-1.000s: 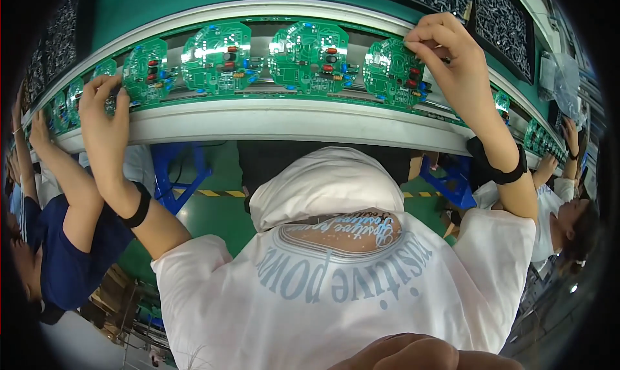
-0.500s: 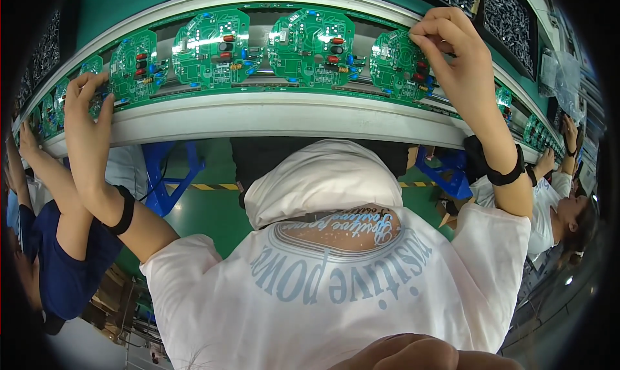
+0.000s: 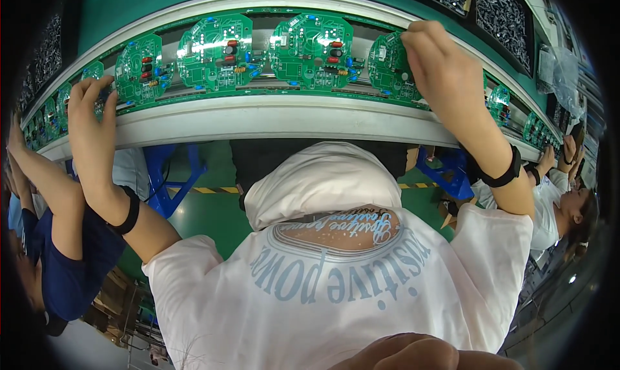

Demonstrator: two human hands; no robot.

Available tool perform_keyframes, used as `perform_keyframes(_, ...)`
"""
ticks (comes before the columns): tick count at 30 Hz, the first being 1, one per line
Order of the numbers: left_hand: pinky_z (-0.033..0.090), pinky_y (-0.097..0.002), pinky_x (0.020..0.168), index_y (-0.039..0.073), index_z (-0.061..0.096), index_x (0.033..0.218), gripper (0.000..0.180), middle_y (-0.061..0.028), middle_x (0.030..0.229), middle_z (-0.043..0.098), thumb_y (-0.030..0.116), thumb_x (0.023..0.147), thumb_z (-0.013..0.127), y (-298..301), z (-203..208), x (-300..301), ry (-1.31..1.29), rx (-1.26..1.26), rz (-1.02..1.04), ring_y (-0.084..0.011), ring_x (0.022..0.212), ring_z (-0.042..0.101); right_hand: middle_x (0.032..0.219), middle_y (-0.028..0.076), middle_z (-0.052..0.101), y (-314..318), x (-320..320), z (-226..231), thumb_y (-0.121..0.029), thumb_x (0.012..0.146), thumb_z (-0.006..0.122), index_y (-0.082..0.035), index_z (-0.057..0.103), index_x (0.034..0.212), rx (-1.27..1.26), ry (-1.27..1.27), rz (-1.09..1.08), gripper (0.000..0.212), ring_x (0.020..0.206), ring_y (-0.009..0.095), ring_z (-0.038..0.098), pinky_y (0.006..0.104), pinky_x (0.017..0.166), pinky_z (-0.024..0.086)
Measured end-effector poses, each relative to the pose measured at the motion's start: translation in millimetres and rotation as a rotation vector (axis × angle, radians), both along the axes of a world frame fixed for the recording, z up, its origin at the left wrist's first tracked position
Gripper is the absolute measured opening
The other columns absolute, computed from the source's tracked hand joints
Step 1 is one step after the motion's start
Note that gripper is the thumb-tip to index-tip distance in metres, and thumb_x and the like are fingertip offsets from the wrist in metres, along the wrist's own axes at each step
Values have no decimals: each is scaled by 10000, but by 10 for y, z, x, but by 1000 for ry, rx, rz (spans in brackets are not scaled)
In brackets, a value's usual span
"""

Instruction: The person picks up components from a tray and inserts them into circuit boards on an assembly line. They use their hands to position each component into specific slots on the boards before repeating the process.

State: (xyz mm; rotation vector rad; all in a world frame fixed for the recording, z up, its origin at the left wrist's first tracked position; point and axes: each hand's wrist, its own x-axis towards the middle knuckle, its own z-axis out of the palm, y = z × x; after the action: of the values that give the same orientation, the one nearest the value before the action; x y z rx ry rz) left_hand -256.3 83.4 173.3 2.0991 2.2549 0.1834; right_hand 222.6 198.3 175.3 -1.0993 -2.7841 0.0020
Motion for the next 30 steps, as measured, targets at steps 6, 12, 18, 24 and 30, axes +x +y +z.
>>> perform_keyframes(6, 483, -397, 993, 49, 672, 1273, 298, -168, 1260, 623, 62, 976, 661, -37, 164, 148, -74, -35, 75, -360, 1173, 615, 1074, 55, 711, 263, 61, 271, -41, 944, 693, -57, 684, 1176, -80, 45, 45, 232, 843, 155, 729, 278, 710, 563)
perform_keyframes(12, 502, -416, 958, 51, 684, 1222, 279, -169, 1217, 668, 55, 943, 679, 119, 411, 460, -45, 148, -50, -373, 1137, 634, 993, 152, 674, 1025, -15, 655, -101, 904, 710, 2, 666, 1191, 12, 87, -246, 308, 938, 351, 673, 419, 841, 545)
perform_keyframes(18, 514, -394, 931, 43, 693, 1181, 241, -159, 1159, 692, 51, 940, 688, 432, 648, 1109, -149, 163, -126, -352, 1109, 656, 999, 159, 703, 1639, -131, 269, -119, 919, 712, -3, 703, 1156, 86, 241, -14, 264, 939, 367, 685, 420, 865, 556)
perform_keyframes(24, 529, -375, 861, 33, 696, 1167, 223, -132, 1104, 714, 91, 952, 702, 1065, 585, 1475, -115, 182, -517, -314, 1037, 679, 970, 159, 724, 1643, -221, 271, -83, 920, 693, 17, 724, 1084, 13, 348, 12, 194, 893, 352, 695, 411, 828, 567)
perform_keyframes(30, 544, -446, 818, 0, 718, 927, 134, -147, 854, 674, 97, 835, 721, 1934, 412, 2172, -154, 440, -596, -386, 874, 660, 949, 148, 725, 1428, -2, 471, -30, 924, 676, 19, 717, 1092, 20, 421, 23, 179, 841, 299, 707, 360, 777, 565)
